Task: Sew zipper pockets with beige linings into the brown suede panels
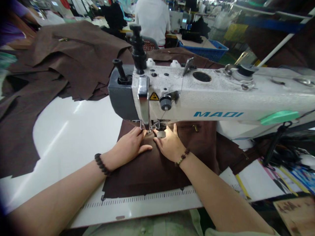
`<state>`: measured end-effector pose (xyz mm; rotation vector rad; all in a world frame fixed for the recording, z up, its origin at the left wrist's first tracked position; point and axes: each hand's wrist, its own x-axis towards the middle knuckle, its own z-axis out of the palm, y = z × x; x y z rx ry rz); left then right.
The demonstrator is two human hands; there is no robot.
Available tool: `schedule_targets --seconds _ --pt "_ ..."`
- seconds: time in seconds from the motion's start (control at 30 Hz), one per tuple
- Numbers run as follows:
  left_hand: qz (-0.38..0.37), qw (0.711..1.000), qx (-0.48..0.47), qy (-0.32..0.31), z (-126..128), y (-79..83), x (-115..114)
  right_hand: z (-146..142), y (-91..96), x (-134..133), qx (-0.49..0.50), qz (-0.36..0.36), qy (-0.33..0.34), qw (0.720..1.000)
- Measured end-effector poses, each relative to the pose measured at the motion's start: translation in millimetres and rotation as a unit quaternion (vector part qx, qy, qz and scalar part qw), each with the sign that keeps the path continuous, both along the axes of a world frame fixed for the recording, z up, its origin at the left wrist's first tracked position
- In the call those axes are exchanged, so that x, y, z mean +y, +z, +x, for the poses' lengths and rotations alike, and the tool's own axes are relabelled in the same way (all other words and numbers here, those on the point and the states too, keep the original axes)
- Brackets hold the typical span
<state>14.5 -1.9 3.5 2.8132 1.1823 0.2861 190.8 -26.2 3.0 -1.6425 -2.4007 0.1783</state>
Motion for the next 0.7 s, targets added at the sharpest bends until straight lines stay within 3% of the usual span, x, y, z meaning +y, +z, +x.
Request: schedule_targets --seconds 0.1,0.23,0.33,0.4,0.53,0.7 --pt "0.012 0.999 0.037 0.034 -6.6 -0.2 -2.1 6.3 1.1 11.6 -0.024 -0.013 -0.003 1.000" --pt "0.051 0.982 0.135 0.118 -31.6 -0.2 -11.5 18.8 1.0 26.4 -0.042 0.015 -0.055 0.997" --pt "0.047 0.978 0.162 0.123 -53.2 10.4 -16.6 22.6 0.6 26.0 -0.058 0.005 -0.082 0.995" --pt "0.007 0.983 0.140 0.120 -65.2 22.7 -9.2 20.6 0.7 21.4 -0.075 -0.018 -0.083 0.994" --pt "-0.053 0.985 0.078 0.146 -77.6 40.6 40.5 13.1 -2.0 13.9 -0.089 -0.024 -0.101 0.991" --pt "-0.072 0.981 0.045 0.175 -63.5 35.5 112.0 10.3 -10.2 8.0 -0.092 0.011 -0.102 0.990"
